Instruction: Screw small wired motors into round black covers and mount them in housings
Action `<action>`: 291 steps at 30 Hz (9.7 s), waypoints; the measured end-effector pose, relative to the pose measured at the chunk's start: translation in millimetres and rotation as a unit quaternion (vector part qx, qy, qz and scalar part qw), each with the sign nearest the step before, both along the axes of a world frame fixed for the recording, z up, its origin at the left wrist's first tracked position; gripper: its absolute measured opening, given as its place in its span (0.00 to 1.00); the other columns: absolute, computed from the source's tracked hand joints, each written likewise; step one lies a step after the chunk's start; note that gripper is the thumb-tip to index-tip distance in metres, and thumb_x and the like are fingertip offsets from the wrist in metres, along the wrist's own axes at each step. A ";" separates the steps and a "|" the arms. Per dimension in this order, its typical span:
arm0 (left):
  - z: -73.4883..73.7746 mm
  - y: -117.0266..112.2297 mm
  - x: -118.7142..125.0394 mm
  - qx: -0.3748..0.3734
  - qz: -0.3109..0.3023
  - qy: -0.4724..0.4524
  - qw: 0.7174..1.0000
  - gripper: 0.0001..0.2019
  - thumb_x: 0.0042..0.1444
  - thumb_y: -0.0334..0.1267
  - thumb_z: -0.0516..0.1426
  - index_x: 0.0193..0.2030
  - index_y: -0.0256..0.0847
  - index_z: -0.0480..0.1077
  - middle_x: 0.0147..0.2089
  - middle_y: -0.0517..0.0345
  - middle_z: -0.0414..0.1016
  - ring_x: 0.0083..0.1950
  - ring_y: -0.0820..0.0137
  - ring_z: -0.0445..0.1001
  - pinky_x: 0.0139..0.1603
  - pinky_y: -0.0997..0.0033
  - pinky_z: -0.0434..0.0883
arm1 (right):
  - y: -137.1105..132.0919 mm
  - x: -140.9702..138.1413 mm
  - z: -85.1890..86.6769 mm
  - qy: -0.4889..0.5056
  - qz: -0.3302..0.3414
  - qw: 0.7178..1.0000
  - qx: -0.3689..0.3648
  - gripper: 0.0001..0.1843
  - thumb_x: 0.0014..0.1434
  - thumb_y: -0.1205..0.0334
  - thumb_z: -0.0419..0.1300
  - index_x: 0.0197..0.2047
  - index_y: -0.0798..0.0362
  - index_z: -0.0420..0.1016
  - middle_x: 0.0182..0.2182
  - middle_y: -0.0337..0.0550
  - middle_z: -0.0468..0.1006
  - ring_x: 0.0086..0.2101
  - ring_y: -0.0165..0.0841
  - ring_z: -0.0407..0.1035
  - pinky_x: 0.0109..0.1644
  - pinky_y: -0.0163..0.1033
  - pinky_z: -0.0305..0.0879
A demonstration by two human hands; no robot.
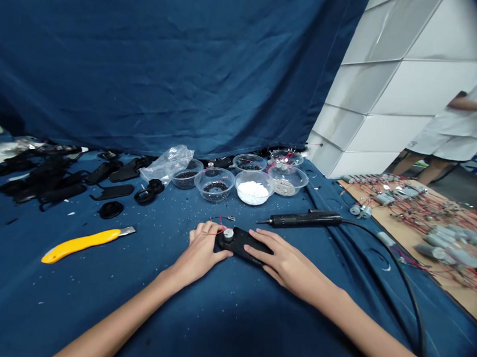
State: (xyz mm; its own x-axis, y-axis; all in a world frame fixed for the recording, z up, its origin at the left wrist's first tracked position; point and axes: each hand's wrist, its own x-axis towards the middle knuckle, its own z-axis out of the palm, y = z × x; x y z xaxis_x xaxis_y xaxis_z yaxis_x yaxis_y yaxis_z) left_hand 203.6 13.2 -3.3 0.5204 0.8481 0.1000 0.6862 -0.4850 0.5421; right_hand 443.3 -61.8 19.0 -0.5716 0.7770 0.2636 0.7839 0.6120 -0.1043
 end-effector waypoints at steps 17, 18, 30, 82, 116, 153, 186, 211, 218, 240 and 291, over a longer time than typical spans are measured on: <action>17.6 21.6 0.7 -0.032 -0.098 -0.008 0.995 0.27 0.53 0.55 0.59 0.55 0.44 0.65 0.51 0.51 0.66 0.54 0.58 0.63 0.56 0.56 0.59 | 28.2 24.6 -18.3 0.108 -0.035 0.991 -0.064 0.32 0.60 0.79 0.45 0.62 0.41 0.65 0.67 0.43 0.54 0.66 0.36 0.48 0.66 0.54 0.53; 16.9 21.1 1.2 -0.027 -0.092 -0.008 0.995 0.28 0.52 0.56 0.59 0.55 0.43 0.65 0.51 0.52 0.67 0.53 0.58 0.64 0.55 0.56 0.60 | 28.8 24.6 -18.6 0.111 -0.036 0.991 -0.066 0.33 0.60 0.79 0.45 0.62 0.41 0.65 0.67 0.43 0.54 0.66 0.36 0.48 0.66 0.54 0.53; -0.5 14.0 6.6 0.068 -0.068 -0.028 0.995 0.25 0.47 0.48 0.62 0.49 0.38 0.63 0.46 0.52 0.68 0.49 0.59 0.66 0.52 0.57 0.60 | 26.1 42.0 -9.8 0.448 -0.193 0.852 -0.189 0.13 0.57 0.69 0.52 0.44 0.53 0.72 0.48 0.49 0.73 0.49 0.37 0.71 0.54 0.50 0.70; 32.4 -4.6 -8.1 0.475 -0.202 -0.299 0.803 0.10 0.58 0.25 0.54 0.46 0.36 0.63 0.43 0.50 0.70 0.48 0.68 0.73 0.46 0.64 0.76 | 14.7 19.1 16.9 0.321 0.072 0.926 0.186 0.31 0.59 0.82 0.45 0.58 0.48 0.70 0.56 0.46 0.71 0.55 0.39 0.67 0.57 0.47 0.68; 84.4 -60.2 6.9 0.601 -0.310 -0.230 0.700 0.03 0.48 0.28 0.53 0.27 0.38 0.65 0.30 0.57 0.63 0.36 0.70 0.72 0.34 0.70 0.76 | -6.1 19.0 9.1 0.329 0.087 0.904 0.260 0.31 0.56 0.83 0.50 0.60 0.52 0.69 0.59 0.49 0.68 0.56 0.44 0.67 0.56 0.51 0.70; 67.9 46.7 29.2 -0.236 -0.255 -0.116 0.930 0.13 0.59 0.47 0.56 0.44 0.40 0.72 0.39 0.57 0.76 0.39 0.72 0.72 0.39 0.74 0.66 | 10.5 75.6 19.2 0.613 -0.400 0.527 -0.432 0.27 0.54 0.48 0.64 0.48 0.62 0.71 0.45 0.61 0.78 0.45 0.44 0.75 0.53 0.47 0.72; 84.8 78.4 40.3 0.086 -0.030 -0.213 0.973 0.10 0.62 0.40 0.54 0.42 0.39 0.75 0.43 0.56 0.77 0.41 0.72 0.73 0.43 0.73 0.66 | 83.2 58.6 31.3 0.839 -0.237 0.468 0.143 0.07 0.57 0.54 0.49 0.33 0.47 0.53 0.32 0.35 0.69 0.35 0.30 0.71 0.43 0.40 0.74; 57.7 -13.3 67.0 0.015 0.048 -0.351 0.935 0.09 0.63 0.39 0.55 0.42 0.44 0.77 0.40 0.62 0.76 0.42 0.75 0.74 0.45 0.75 0.68 | 58.8 -2.5 33.2 0.931 -0.235 0.277 -0.045 0.07 0.56 0.60 0.54 0.34 0.51 0.59 0.26 0.35 0.69 0.32 0.31 0.69 0.43 0.49 0.74; 55.0 -12.5 69.0 0.005 0.062 -0.350 0.935 0.10 0.63 0.40 0.54 0.41 0.42 0.77 0.38 0.61 0.76 0.41 0.75 0.74 0.44 0.75 0.68 | 57.7 -4.0 33.2 0.928 -0.234 0.287 -0.044 0.07 0.57 0.61 0.54 0.33 0.51 0.58 0.25 0.33 0.68 0.30 0.29 0.69 0.41 0.45 0.74; 52.6 -8.1 74.8 0.009 0.093 -0.346 0.934 0.09 0.60 0.40 0.56 0.38 0.41 0.77 0.36 0.59 0.77 0.37 0.72 0.74 0.42 0.72 0.69 | 59.2 -7.1 28.3 0.922 -0.271 0.272 -0.057 0.04 0.58 0.63 0.54 0.33 0.52 0.61 0.26 0.34 0.70 0.31 0.28 0.69 0.37 0.39 0.74; 26.5 -34.3 60.1 -0.091 -0.095 -0.215 0.968 0.29 0.52 0.37 0.62 0.61 0.47 0.60 0.57 0.54 0.65 0.58 0.64 0.67 0.60 0.64 0.66 | 39.2 -16.8 53.9 0.824 -0.160 0.514 0.174 0.12 0.60 0.48 0.52 0.39 0.48 0.61 0.20 0.29 0.60 0.17 0.26 0.61 0.17 0.32 0.63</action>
